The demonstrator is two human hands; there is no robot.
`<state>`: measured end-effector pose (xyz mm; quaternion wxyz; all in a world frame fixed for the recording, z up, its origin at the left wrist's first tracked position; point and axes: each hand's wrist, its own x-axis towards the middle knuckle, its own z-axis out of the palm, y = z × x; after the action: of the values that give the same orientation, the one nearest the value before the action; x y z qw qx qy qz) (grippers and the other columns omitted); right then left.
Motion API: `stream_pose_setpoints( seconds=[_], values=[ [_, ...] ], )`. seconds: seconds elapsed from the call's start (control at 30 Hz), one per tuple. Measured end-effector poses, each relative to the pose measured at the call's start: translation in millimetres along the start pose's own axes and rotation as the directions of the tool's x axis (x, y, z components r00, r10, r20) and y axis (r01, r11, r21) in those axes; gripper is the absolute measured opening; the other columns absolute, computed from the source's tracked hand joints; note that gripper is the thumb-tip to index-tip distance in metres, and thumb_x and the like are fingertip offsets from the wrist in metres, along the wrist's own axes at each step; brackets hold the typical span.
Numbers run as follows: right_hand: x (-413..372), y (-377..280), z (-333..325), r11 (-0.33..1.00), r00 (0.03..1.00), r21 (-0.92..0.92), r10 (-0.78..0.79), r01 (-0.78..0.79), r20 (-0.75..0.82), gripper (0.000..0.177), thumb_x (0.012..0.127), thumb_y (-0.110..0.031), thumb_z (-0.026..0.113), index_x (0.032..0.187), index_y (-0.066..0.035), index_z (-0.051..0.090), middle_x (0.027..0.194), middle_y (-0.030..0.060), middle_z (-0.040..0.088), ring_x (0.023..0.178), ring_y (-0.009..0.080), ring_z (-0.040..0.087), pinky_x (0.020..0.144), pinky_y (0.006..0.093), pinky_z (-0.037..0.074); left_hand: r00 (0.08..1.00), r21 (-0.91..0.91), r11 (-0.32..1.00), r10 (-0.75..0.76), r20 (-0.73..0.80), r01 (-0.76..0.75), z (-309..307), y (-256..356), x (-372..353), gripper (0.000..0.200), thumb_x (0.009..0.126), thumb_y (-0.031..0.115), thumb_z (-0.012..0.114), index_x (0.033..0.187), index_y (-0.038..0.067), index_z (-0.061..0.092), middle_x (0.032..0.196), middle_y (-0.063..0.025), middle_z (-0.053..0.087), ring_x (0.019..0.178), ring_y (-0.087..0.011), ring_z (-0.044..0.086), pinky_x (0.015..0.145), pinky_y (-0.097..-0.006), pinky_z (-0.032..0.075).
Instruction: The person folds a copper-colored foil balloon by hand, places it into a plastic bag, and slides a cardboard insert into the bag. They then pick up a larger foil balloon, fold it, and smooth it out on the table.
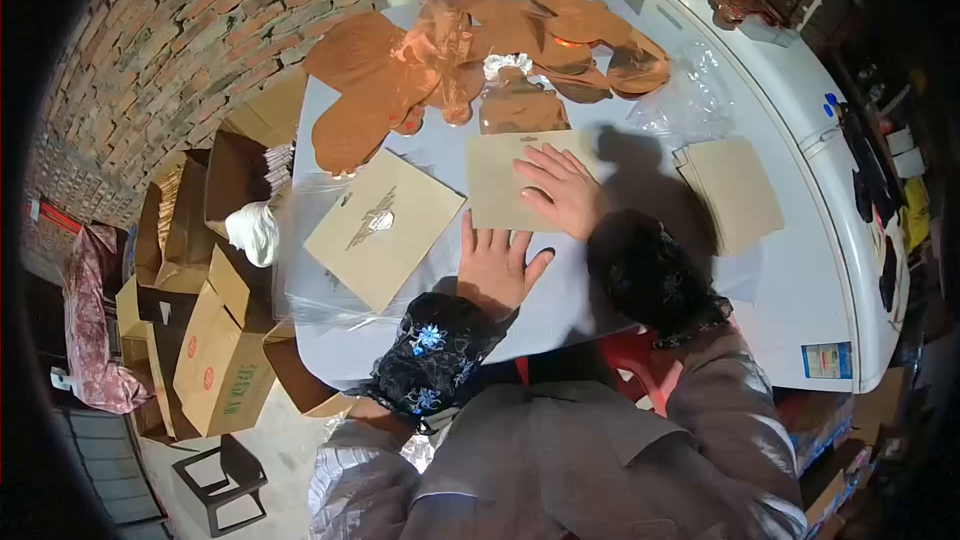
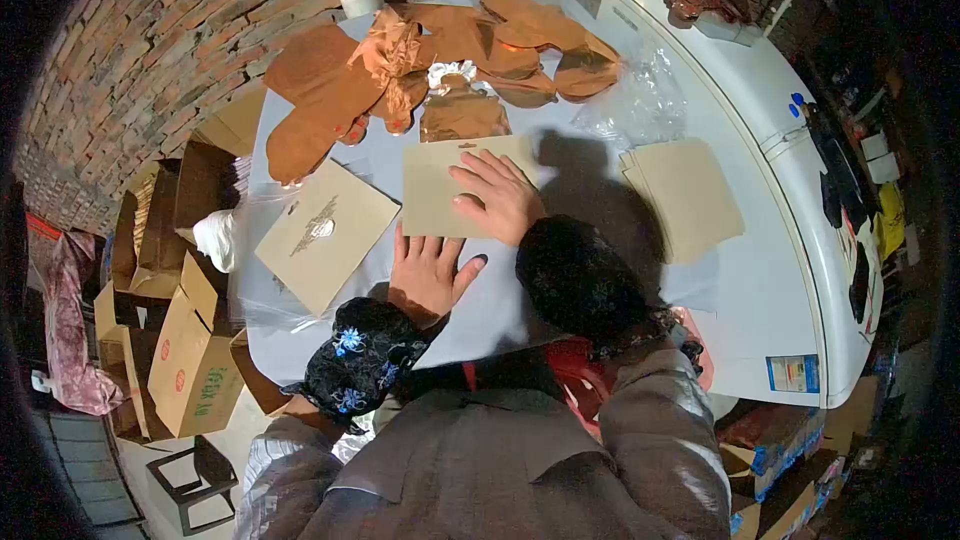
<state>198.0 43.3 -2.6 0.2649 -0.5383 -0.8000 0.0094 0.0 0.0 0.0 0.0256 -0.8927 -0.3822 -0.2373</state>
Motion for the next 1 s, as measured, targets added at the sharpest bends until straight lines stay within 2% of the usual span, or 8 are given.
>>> stream_pose_setpoints(
  seconds=[0.2,0.67,0.77,0.87,0.9,0.97,1.0],
  values=[
    [1.1,-6.1,8.0,1.0,1.0,0.009,0.02,-0.02,0.005,0.045,0.093,-0.032,0.056,0.135,-0.017,0.051,0.145,0.01,0.043,0.136,0.0339,0.036,0.114,0.0467,0.026,0.995,0.026,0.999,-0.022,0.093,0.02,-18.1,-4.8,-12.8,0.057,0.094,0.047,0.05,0.134,0.006,0.049,0.133,-0.018,0.046,0.129,-0.0366,0.039,0.107,-0.0598,0.025],
    [-9.2,-4.3,-3.3,0.999,0.999,-0.032,-0.024,0.025,0.033,0.047,0.094,-0.033,0.054,0.139,-0.02,0.048,0.149,0.0103,0.039,0.138,0.0338,0.033,0.115,0.0465,0.024,0.994,-0.02,1.0,0.005,0.108,-0.002,-16.8,-2.6,-18.9,0.055,0.095,0.043,0.049,0.134,0.004,0.047,0.133,-0.0182,0.046,0.132,-0.0336,0.037,0.109,-0.0564,0.027],
    [-8.7,-6.8,-3.0,0.999,0.997,-0.023,-0.046,0.044,-0.058,0.046,0.09,-0.033,0.061,0.132,-0.019,0.055,0.141,0.0125,0.048,0.131,0.0364,0.042,0.11,0.0487,0.032,0.995,-0.053,0.999,0.002,0.096,0.003,-19.3,-3.1,-19.7,0.052,0.096,0.041,0.05,0.133,0.005,0.049,0.133,-0.0195,0.047,0.128,-0.0369,0.041,0.11,-0.0546,0.026],
    [-9.9,-5.3,-2.6,0.998,0.997,-0.03,-0.055,0.054,-0.053,0.046,0.09,-0.034,0.06,0.133,-0.019,0.054,0.142,0.0122,0.047,0.131,0.0363,0.042,0.11,0.0486,0.031,0.988,-0.085,0.994,-0.056,0.147,0.069,-47.2,3.4,-18.1,0.045,0.096,0.039,0.051,0.127,0.007,0.056,0.134,-0.0195,0.049,0.127,-0.0369,0.043,0.11,-0.051,0.028],
    [-10.1,-4.9,-2.8,0.998,0.998,-0.035,-0.052,0.051,-0.046,0.046,0.09,-0.035,0.06,0.133,-0.019,0.054,0.142,0.0122,0.046,0.131,0.0362,0.042,0.111,0.0485,0.031,0.968,-0.143,0.983,-0.077,0.241,0.114,-61.4,-3.8,-12.4,0.039,0.096,0.036,0.051,0.119,0.007,0.063,0.125,-0.0196,0.058,0.117,-0.0359,0.054,0.103,-0.0456,0.039],
    [-8.9,-5.8,-3.1,0.998,0.998,-0.042,-0.047,0.046,-0.034,0.046,0.09,-0.035,0.059,0.133,-0.019,0.054,0.143,0.012,0.046,0.132,0.036,0.041,0.111,0.0485,0.031,0.871,-0.281,0.855,-0.321,0.372,0.436,-92.5,-15.1,13.3,0.036,0.096,0.033,0.052,0.113,0.004,0.064,0.11,-0.0188,0.065,0.104,-0.0354,0.062,0.09,-0.0431,0.048],
    [-9.8,-7.5,-2.3,0.998,0.999,-0.045,-0.037,0.036,-0.026,0.046,0.091,-0.036,0.059,0.133,-0.019,0.054,0.143,0.0119,0.046,0.132,0.0359,0.041,0.111,0.0485,0.031,0.907,-0.31,0.862,-0.324,0.268,0.4,-83.6,-31.7,25.3,0.035,0.096,0.032,0.052,0.112,0.003,0.063,0.106,-0.0192,0.066,0.099,-0.0358,0.063,0.086,-0.0427,0.05]
  ],
)
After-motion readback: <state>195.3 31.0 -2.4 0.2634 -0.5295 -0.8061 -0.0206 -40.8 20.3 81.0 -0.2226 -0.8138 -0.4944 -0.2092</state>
